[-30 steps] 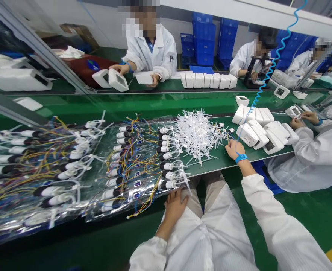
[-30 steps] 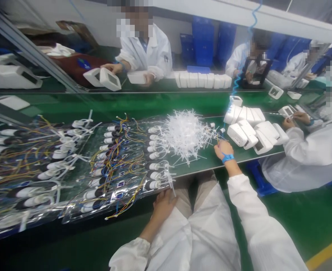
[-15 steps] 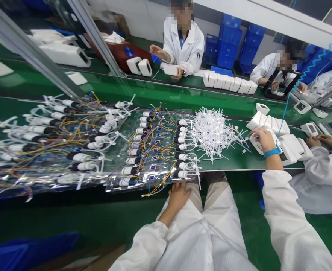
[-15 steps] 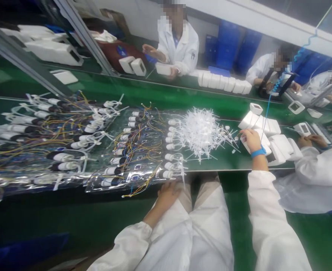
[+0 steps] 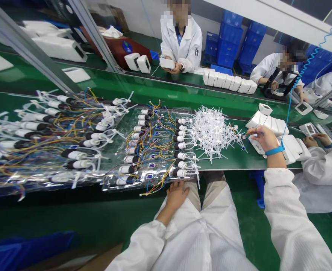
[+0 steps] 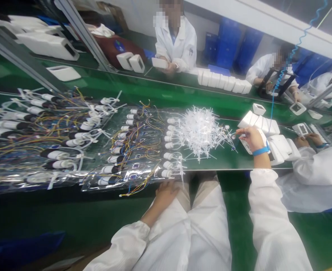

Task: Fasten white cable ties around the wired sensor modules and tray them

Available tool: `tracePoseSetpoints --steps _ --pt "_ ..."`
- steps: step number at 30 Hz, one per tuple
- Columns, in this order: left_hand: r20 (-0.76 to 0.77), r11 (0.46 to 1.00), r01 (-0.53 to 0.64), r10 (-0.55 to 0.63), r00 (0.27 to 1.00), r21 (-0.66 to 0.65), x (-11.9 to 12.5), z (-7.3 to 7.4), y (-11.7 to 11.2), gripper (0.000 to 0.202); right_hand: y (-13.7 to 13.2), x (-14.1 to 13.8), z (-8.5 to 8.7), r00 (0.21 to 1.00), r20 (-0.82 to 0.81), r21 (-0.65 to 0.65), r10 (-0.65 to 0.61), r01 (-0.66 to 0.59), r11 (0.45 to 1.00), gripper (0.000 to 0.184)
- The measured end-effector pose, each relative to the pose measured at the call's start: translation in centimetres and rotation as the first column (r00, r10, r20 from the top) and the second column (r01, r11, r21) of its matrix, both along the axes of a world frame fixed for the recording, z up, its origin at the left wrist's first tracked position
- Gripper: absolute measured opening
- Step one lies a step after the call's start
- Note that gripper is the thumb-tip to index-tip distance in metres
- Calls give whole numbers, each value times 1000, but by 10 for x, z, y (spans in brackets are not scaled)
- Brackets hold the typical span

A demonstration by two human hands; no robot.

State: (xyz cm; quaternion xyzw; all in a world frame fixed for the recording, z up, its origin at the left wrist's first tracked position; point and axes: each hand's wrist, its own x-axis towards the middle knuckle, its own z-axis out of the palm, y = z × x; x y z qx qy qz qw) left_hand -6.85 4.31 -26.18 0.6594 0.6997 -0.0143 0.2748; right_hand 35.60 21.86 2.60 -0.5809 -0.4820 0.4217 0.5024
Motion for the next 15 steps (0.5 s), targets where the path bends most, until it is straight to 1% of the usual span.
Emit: tracePoseSetpoints --steps 2,4,8,11,15 --pt "-1 1000 4 -4 1000 0 -1 -2 0 59 -2 -1 -3 999 -46 -14 11 -12 1000 25" --pt "2 1000 6 -6 1000 5 -1 -4 0 59 -4 -1 -7 998 -55 -60 10 -13 998 26" --pt "17 1000 11 -11 1000 25 -3 -7 0 62 -5 -1 -14 1000 11 -150 2 0 989 27" --pt "21 999 16 -17 1000 34 -4 -9 0 63 -6 0 -16 999 32 -152 10 -5 988 26" --pt "19 999 26 -26 999 44 -4 -8 0 60 -9 1 -14 998 43 -123 52 -46 991 24"
